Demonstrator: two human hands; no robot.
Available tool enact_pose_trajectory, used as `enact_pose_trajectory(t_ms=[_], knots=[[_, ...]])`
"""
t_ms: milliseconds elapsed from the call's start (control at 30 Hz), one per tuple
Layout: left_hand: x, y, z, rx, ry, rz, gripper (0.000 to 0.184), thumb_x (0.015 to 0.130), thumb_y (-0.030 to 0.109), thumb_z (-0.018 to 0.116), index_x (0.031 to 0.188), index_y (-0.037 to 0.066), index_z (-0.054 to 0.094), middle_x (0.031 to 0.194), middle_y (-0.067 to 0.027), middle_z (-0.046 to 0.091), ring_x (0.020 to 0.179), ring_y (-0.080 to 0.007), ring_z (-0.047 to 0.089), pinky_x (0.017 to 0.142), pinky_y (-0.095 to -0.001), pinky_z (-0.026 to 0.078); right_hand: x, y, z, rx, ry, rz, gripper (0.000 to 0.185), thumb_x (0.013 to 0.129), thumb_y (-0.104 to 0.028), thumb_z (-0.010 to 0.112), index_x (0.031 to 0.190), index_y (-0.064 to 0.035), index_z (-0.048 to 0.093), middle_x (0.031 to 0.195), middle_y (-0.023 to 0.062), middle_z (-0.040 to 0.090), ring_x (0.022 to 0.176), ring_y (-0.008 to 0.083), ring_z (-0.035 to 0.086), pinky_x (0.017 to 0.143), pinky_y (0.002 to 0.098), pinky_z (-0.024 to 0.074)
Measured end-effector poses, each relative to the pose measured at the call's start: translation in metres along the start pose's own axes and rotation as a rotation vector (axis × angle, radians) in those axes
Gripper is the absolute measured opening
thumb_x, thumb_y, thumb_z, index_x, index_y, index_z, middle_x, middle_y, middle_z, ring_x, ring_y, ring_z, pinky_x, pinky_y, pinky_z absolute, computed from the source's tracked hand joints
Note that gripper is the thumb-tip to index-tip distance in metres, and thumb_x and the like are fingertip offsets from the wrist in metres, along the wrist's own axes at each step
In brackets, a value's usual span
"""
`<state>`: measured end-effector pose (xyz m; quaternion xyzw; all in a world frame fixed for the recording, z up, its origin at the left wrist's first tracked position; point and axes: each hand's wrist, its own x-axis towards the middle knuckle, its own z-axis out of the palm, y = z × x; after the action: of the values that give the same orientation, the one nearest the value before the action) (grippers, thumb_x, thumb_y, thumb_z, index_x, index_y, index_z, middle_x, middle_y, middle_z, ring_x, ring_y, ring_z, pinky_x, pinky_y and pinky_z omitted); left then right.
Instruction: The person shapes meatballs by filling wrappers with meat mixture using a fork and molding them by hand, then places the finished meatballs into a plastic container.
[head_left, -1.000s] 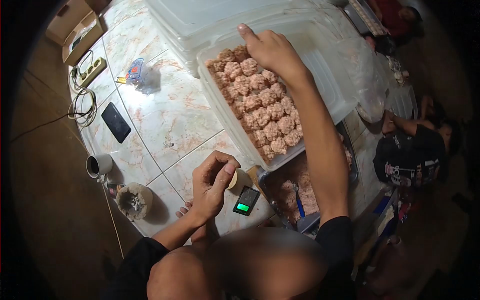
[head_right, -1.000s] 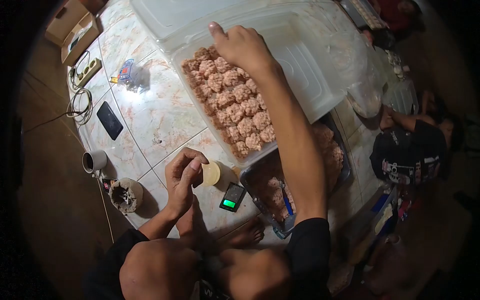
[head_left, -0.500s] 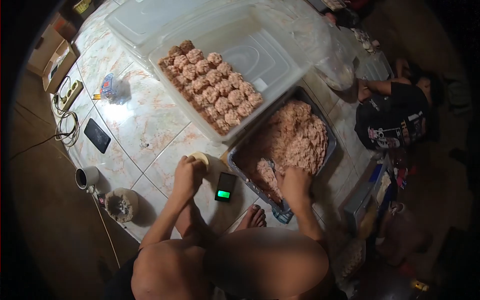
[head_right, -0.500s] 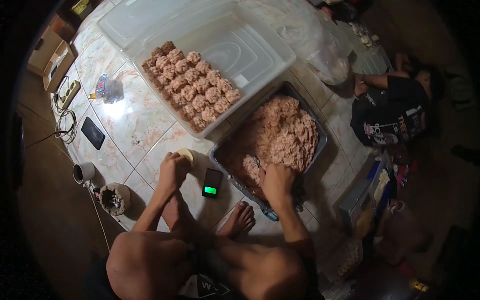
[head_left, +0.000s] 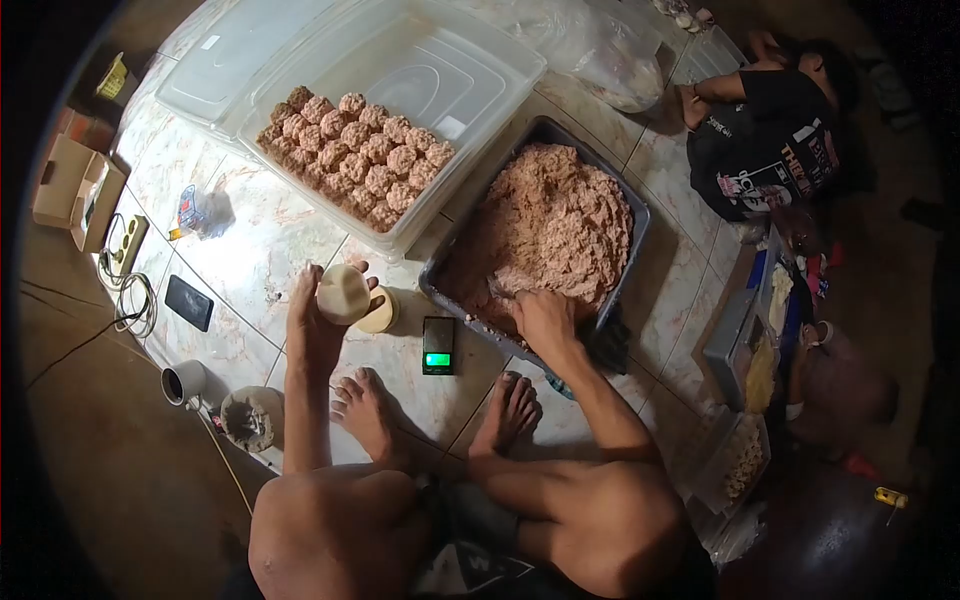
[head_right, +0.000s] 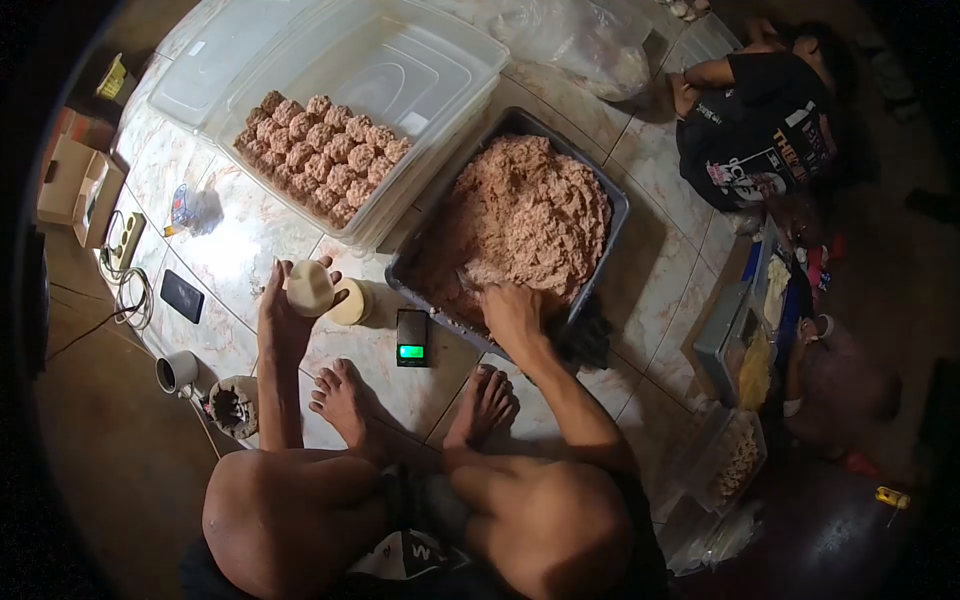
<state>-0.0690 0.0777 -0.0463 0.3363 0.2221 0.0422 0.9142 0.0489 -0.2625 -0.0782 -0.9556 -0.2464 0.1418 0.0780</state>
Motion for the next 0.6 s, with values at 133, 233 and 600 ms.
enact_pose_trajectory(t_ms=[133, 233, 600], knots=[[-0.003, -0.024, 0.011, -0.132, 0.07, -0.121, 0.04, 0.107, 0.027, 0.066, 0.136, 0.002, 0.055, 0.129, -0.017, 0.066, 0.112, -0.0319, 0.069, 0.096, -0.0524, 0.061, 0.004, -0.002, -0.002, -0.054, 0.206, -0.182, 0.019, 0.101, -0.014, 0.061, 0.11, 0.0012, 0.068, 0.094, 0.0252, 0.076, 0.09, 0.0464, 0.074, 0.081, 0.058, 0.0579], [-0.003, -0.046, 0.018, -0.139, -0.03, -0.279, 0.043, 0.104, 0.025, 0.069, 0.139, 0.004, 0.056, 0.12, -0.0145, 0.069, 0.107, -0.0294, 0.071, 0.095, -0.0489, 0.062, -0.004, -0.026, -0.06, 0.16, -0.111, 0.008, 0.015, 0.102, -0.015, 0.062, 0.108, -0.0004, 0.063, 0.091, 0.027, 0.073, 0.089, 0.0479, 0.071, 0.08, 0.0573, 0.056], [0.006, -0.053, 0.034, -0.053, 0.019, -0.369, 0.049, 0.102, 0.024, 0.065, 0.144, 0.0, 0.053, 0.12, -0.0202, 0.071, 0.106, -0.0322, 0.073, 0.1, -0.0473, 0.059, -0.043, -0.011, -0.109, -0.133, 0.0, 0.077, 0.015, 0.094, -0.01, 0.063, 0.102, -0.0005, 0.073, 0.094, 0.0253, 0.074, 0.086, 0.0444, 0.075, 0.077, 0.0539, 0.0587]])
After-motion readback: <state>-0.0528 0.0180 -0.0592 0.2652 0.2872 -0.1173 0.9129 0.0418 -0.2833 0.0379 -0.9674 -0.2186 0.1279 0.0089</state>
